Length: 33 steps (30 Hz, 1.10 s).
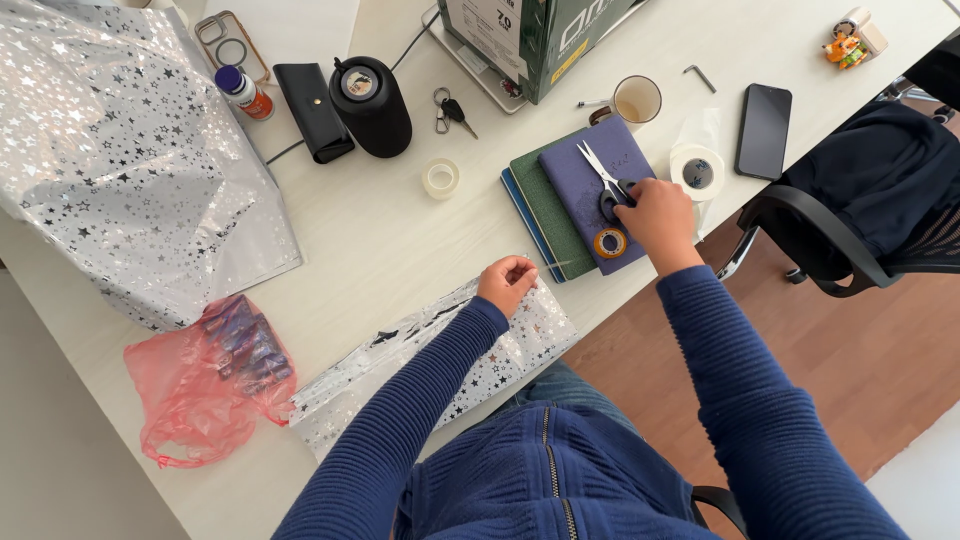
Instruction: The person wraps a rectangular item in silver star-patterned bubble wrap, folds the edges, and secures the package with tape. They use scissors to cut tape and smooth the surface, then fold and tape the ends to complete the wrapping.
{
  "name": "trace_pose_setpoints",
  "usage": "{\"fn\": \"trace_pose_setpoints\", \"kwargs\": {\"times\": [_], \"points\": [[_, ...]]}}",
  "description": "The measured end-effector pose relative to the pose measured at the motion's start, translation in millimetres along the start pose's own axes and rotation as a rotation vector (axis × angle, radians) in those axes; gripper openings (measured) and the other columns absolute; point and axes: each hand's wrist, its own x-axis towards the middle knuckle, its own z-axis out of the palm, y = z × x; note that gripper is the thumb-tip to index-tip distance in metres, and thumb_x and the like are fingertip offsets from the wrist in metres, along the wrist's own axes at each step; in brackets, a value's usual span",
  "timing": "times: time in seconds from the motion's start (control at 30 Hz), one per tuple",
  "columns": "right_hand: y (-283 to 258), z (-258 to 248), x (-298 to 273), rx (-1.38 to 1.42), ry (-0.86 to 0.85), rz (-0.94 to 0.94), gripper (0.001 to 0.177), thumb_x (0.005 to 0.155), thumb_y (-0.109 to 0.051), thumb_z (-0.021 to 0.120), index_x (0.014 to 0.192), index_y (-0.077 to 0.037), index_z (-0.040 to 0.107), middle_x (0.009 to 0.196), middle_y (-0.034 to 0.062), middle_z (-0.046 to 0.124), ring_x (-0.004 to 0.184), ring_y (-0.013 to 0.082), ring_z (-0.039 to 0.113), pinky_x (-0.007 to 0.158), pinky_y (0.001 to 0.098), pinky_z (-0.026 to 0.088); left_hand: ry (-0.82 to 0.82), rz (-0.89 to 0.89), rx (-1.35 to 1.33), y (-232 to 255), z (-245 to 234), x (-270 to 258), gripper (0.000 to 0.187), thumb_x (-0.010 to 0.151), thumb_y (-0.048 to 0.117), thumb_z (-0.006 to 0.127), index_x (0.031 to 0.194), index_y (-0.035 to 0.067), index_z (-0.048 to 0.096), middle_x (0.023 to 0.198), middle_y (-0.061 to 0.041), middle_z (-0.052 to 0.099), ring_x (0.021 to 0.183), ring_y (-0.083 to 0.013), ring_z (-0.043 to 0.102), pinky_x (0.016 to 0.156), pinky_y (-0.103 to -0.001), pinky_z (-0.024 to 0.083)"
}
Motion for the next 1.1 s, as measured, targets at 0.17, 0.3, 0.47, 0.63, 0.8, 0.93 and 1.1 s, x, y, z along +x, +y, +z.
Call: {"fn": "trace_pose_setpoints", "kwargs": {"times": [0.17,0.3,0.47,0.63,0.8,0.93,1.1], "points": [[13,13,13,-0.054,-0.090,0.075,0.032,0.075,-0.023,0.083,0.103,-0.008,0.081,0.089,0.0167,0.075,0.081,0.0338,0.073,0.080,0.0419,0.059,0.003,0.004,0.038,4,-1,-2,0.012,0.095,0.013,0.069,0.100,0.003,0.072,0.084,-0.003,0.073,0.077,-0.0097,0.070,0.074,-0.026,0.059],[40,12,22,-0.062,-0.090,-0.005,0.029,0.080,-0.021,0.081,0.105,-0.006,0.081,0.092,0.0188,0.075,0.086,0.0368,0.072,0.083,0.0431,0.058,-0.002,-0.023,0.027,6,1,-1,0.011,0.094,0.012,0.069,0.099,0.003,0.071,0.085,-0.003,0.073,0.077,-0.0099,0.070,0.074,-0.026,0.060],[59,-10,1,0.386,-0.302,0.282,0.022,0.092,-0.020,0.067,0.103,-0.005,0.078,0.076,0.0078,0.068,0.067,0.0192,0.061,0.062,0.0325,0.049,-0.013,-0.014,0.051,9,2,-2,0.011,0.095,0.012,0.068,0.098,0.003,0.071,0.086,-0.004,0.073,0.079,-0.0106,0.071,0.077,-0.026,0.060],[56,-44,-68,1.052,-0.520,0.375,0.025,0.094,-0.026,0.063,0.083,-0.004,0.069,0.059,-0.0009,0.052,0.047,0.0062,0.037,0.041,0.0233,0.024,0.007,0.120,0.210,16,3,-9,0.010,0.092,0.011,0.070,0.096,0.003,0.074,0.091,-0.007,0.073,0.081,-0.0131,0.071,0.078,-0.028,0.061],[48,-59,-122,0.997,-0.740,0.506,0.033,0.089,-0.035,0.070,0.075,-0.005,0.067,0.055,0.0019,0.056,0.039,0.0073,0.034,0.036,0.0250,0.019,0.054,0.232,0.300,24,0,-15,0.009,0.090,0.009,0.071,0.095,0.003,0.074,0.093,-0.008,0.072,0.080,-0.0148,0.072,0.077,-0.029,0.062],[37,-51,-131,0.743,-0.893,0.513,0.051,0.089,-0.051,0.068,0.070,-0.003,0.063,0.053,0.0035,0.053,0.037,0.0070,0.027,0.035,0.0248,0.014,0.077,0.299,0.331,24,0,-19,0.008,0.090,0.009,0.071,0.094,0.002,0.073,0.091,-0.009,0.072,0.079,-0.0155,0.072,0.077,-0.029,0.062],[17,-44,-125,0.913,-0.921,0.533,0.053,0.089,-0.057,0.063,0.067,-0.008,0.062,0.052,0.0021,0.054,0.037,0.0043,0.025,0.035,0.0226,0.015,0.085,0.341,0.351,25,-3,-20,0.007,0.091,0.008,0.070,0.094,0.003,0.073,0.090,-0.008,0.072,0.078,-0.0149,0.072,0.077,-0.028,0.061]]}}
